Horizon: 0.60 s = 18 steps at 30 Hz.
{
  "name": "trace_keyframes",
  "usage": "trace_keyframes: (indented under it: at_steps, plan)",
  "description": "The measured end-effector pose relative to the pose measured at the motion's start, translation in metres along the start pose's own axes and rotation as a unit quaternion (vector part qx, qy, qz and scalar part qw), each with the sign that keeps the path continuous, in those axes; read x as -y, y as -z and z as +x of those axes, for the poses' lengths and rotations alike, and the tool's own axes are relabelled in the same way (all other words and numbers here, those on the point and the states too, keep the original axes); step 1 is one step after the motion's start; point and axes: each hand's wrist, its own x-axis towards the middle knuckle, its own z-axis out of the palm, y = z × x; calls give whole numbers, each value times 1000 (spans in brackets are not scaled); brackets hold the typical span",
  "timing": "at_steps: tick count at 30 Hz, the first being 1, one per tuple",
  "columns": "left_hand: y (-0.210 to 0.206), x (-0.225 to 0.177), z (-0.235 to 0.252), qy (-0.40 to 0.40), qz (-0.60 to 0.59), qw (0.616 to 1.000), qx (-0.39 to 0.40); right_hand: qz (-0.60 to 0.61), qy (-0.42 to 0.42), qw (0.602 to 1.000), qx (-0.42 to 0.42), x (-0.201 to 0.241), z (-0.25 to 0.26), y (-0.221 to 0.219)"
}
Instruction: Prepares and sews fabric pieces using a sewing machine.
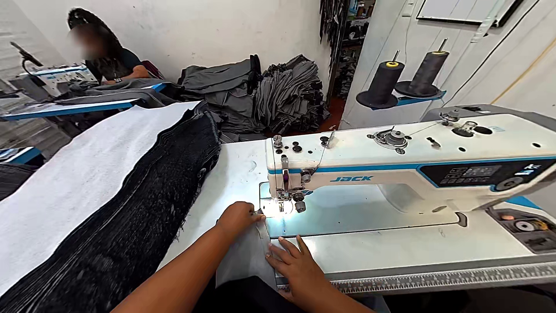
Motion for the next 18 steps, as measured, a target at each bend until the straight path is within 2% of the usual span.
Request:
trace_keyframes:
  at_steps: [2,4,5,6,8,9,11,13,17,18]
  plan:
    - [12,13,-26,-107,-68,991,-39,37,31,996,-80,-8,2,-3]
    - [28,17,-54,-231,-121,960,-103,179,30,977,-115,-12,19,12]
    - [34,15,-66,-284,-133,940,-137,282,20,952,-112,-10,31,26]
    - [41,12,-76,-329,-136,920,-161,386,11,916,-112,-4,45,40]
    - [52,2,-92,-391,-121,894,-185,565,14,817,-109,14,68,67]
    - [57,-3,-98,-405,-111,887,-190,622,22,776,-103,23,76,76]
    - [64,-8,-107,-415,-96,884,-195,680,34,727,-87,36,87,85]
    - [68,-10,-116,-405,-100,887,-198,694,37,712,-99,48,87,88]
    - [57,-15,-116,-377,-100,870,-302,644,20,738,-203,62,78,83]
    - [57,-16,-116,-380,-86,869,-303,627,26,746,-223,63,76,82]
